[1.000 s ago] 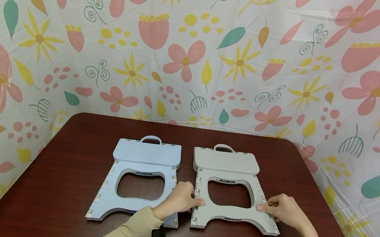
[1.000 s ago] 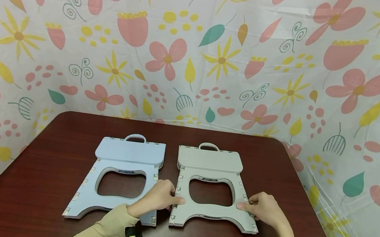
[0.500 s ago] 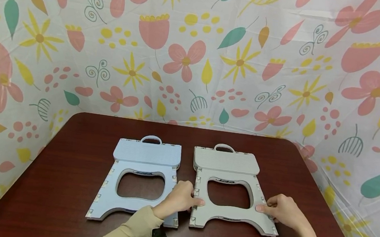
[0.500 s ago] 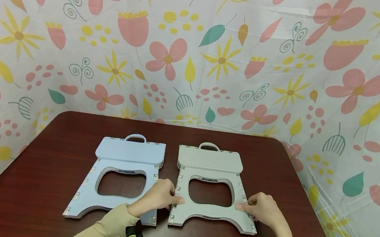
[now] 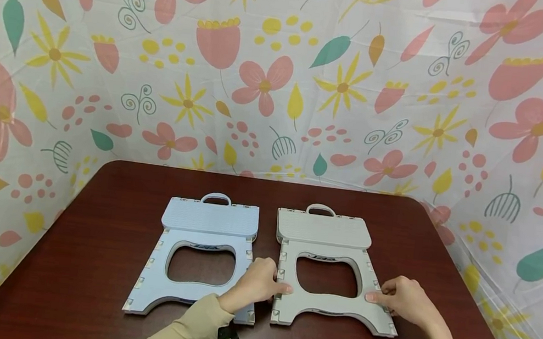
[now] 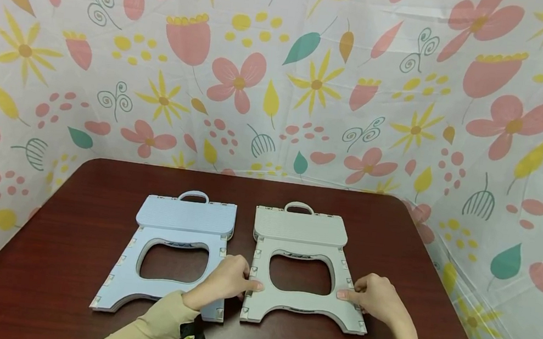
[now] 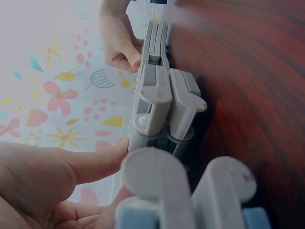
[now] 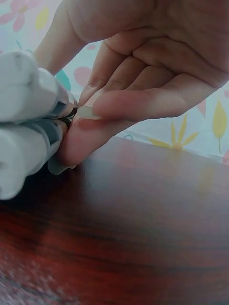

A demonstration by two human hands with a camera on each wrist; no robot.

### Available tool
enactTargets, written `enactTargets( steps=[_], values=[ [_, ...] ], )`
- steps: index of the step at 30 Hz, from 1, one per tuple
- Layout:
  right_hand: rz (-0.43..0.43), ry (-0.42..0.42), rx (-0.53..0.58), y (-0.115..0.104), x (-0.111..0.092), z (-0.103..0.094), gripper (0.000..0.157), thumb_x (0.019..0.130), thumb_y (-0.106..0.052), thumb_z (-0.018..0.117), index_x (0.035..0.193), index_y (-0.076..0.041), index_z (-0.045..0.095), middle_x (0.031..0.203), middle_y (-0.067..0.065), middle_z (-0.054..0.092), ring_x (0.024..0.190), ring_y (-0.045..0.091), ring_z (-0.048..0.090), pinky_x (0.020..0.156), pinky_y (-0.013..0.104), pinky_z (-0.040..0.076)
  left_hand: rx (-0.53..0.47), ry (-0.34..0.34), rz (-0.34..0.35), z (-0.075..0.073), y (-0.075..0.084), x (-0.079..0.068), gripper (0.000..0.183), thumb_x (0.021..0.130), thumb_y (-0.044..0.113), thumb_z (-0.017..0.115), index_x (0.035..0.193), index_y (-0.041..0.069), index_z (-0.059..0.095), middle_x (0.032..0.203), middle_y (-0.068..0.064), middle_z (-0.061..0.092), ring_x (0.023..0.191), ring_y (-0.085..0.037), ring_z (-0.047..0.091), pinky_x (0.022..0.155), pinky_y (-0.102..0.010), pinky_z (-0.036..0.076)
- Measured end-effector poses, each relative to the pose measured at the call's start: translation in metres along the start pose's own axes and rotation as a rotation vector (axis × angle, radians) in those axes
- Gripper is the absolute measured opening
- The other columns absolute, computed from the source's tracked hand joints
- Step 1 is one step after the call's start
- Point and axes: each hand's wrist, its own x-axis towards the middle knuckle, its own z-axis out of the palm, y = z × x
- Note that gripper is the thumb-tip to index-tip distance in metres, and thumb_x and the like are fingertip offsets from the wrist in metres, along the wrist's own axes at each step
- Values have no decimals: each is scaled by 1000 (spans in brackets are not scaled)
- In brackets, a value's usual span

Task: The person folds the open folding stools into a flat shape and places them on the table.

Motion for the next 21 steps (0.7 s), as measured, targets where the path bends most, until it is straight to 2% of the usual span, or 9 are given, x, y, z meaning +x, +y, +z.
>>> enactTargets(
  steps=[15,21],
  values=[
    [-28,69,-113,-2,3,3,43,71,-54,68,57,-15,54,48,-7,48,46,7,44,44,21,31,0,12,15,-4,4,-3,54,72,28,77,41,16,34,31,4,36,29,-8,43,34,-18,20],
    [-21,12,-96,-2,1,0,41,73,-54,67,62,-15,58,51,-4,52,48,8,47,45,23,33,28,13,34,-7,4,-5,56,76,28,73,40,17,31,31,7,28,25,-4,31,33,-17,16]
  ],
)
